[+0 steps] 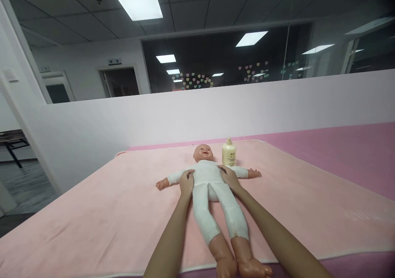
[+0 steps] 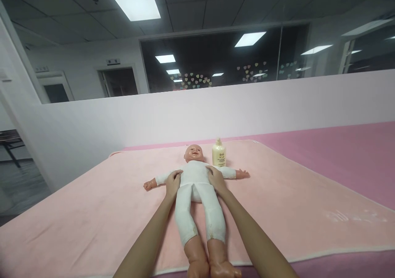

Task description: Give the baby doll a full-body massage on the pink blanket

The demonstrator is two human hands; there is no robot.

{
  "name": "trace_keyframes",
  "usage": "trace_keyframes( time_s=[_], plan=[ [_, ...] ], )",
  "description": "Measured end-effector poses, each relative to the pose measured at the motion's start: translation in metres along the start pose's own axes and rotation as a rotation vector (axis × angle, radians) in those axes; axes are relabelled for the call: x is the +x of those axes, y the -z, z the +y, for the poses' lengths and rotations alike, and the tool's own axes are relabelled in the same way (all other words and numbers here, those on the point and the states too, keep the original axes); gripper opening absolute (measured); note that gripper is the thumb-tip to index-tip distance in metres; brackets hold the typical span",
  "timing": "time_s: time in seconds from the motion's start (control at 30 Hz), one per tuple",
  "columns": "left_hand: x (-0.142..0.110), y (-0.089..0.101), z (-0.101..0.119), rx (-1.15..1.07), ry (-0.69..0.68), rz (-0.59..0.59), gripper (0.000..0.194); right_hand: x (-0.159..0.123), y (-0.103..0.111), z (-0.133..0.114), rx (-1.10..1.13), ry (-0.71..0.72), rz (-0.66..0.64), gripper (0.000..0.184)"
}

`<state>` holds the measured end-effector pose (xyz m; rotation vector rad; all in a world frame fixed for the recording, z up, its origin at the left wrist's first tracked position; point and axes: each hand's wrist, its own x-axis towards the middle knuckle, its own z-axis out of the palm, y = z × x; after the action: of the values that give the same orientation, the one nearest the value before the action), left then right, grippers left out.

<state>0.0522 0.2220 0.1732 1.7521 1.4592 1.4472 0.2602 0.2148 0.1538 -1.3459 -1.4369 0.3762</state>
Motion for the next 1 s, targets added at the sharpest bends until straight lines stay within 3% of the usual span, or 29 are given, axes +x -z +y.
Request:
trace_keyframes(
  time_s=[0.13,0.4,0.7,1.0],
  plan=[
    [-0.007,0.004,0.007,0.204,-0.004,0.072,0.028,-0.001,0.000,-0.001,-0.001,0.018,0.032,0.040],
    [-0.011,0.010,0.018,0.414,0.176,-0.017,0.030,-0.003,0.004,-0.005,-0.141,-0.051,0.182,0.031],
    [-0.006,0.008,0.010,0.375,0.216,-0.026,0.030,-0.006,0.006,-0.008,-0.066,-0.137,0.226,0.030],
    [-0.009,0.012,0.020,0.465,0.209,-0.059,0.030,-0.006,0.006,-0.005,-0.029,-0.138,0.217,0.029]
  ],
)
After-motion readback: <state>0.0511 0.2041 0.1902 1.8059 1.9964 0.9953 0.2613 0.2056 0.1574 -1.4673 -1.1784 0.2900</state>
